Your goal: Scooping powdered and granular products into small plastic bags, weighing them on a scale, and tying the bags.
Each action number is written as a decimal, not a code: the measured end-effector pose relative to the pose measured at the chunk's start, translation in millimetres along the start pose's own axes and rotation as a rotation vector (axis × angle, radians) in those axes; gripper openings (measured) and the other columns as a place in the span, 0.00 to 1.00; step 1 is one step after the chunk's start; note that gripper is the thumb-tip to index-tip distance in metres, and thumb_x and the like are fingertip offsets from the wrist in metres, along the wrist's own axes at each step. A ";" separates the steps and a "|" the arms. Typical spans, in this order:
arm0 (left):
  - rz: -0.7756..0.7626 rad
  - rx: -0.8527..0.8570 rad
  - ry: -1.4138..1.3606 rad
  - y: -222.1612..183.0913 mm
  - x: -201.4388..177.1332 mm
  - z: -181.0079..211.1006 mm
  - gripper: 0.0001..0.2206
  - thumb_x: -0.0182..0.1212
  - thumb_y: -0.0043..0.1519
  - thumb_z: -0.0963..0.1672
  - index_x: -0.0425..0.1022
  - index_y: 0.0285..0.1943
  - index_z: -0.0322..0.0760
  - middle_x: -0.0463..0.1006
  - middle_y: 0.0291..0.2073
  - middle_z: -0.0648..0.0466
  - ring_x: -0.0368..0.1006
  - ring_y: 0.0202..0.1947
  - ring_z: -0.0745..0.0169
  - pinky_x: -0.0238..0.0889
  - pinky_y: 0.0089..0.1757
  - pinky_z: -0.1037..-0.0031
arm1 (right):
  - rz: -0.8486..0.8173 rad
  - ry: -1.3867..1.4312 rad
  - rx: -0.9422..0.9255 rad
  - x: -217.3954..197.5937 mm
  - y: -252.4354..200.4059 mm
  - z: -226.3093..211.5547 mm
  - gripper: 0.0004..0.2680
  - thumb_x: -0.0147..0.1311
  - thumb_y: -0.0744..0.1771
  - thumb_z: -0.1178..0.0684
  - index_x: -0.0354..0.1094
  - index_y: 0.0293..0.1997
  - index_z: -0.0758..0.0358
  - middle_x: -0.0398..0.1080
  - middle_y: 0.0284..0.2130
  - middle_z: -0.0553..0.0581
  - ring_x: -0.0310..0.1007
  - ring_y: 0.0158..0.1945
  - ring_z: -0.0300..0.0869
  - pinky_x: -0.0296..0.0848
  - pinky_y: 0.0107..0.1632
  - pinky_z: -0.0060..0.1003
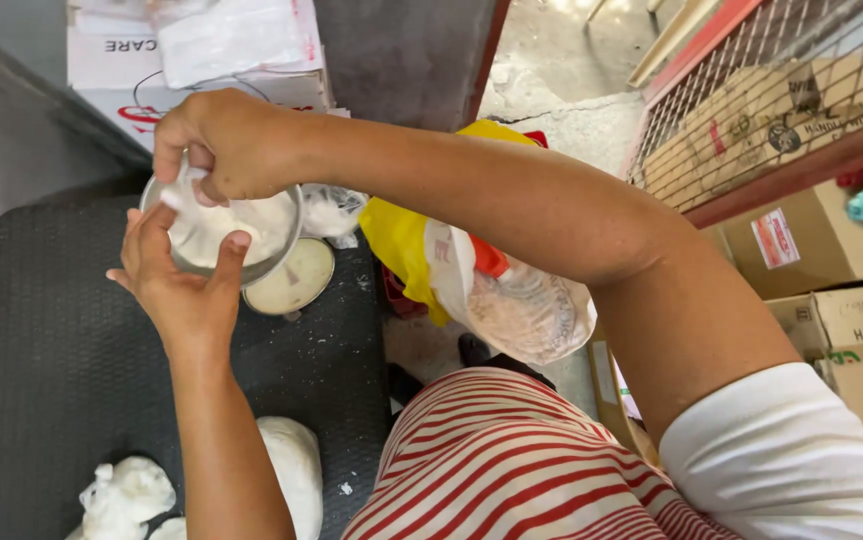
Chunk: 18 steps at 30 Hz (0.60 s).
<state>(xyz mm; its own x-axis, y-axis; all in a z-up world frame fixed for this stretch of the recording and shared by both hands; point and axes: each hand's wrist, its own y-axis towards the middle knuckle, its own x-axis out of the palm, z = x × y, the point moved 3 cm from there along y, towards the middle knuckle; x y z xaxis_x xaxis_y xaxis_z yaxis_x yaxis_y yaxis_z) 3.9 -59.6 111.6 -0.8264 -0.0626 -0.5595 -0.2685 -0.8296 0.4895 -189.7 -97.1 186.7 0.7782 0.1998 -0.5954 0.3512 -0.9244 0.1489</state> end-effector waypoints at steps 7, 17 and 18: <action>0.256 -0.010 -0.190 -11.4 6.6 -12.1 0.06 0.68 0.67 0.40 0.81 0.50 0.33 0.79 0.52 0.47 0.72 0.63 0.51 0.61 0.65 0.57 | 0.098 0.368 -0.052 -14.7 -42.6 36.8 0.10 0.63 0.66 0.60 0.74 0.52 0.62 0.78 0.36 0.53 0.80 0.35 0.34 0.81 0.39 0.30; 0.400 -0.449 -0.432 -72.1 -5.5 -59.4 0.11 0.59 0.71 0.43 0.83 0.56 0.35 0.80 0.41 0.50 0.73 0.44 0.64 0.67 0.50 0.72 | 0.176 0.853 0.282 18.3 -102.3 95.4 0.19 0.54 0.64 0.66 0.67 0.62 0.62 0.74 0.54 0.57 0.73 0.42 0.36 0.73 0.44 0.32; 0.375 -0.525 -0.604 -73.5 -0.2 -61.3 0.12 0.56 0.72 0.45 0.82 0.57 0.35 0.83 0.41 0.51 0.75 0.44 0.66 0.68 0.52 0.71 | 0.174 0.903 0.290 27.0 -102.4 98.4 0.18 0.56 0.65 0.64 0.68 0.63 0.62 0.74 0.54 0.59 0.74 0.43 0.35 0.74 0.46 0.33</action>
<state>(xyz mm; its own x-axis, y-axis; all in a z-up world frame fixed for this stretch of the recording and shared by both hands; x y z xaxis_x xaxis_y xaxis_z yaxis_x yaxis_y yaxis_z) 54.1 -32.6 34.7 -0.9746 -0.2011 0.0985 0.2120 -0.9703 0.1168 -255.9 -29.0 77.6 0.9569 0.1151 0.2667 0.1451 -0.9848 -0.0957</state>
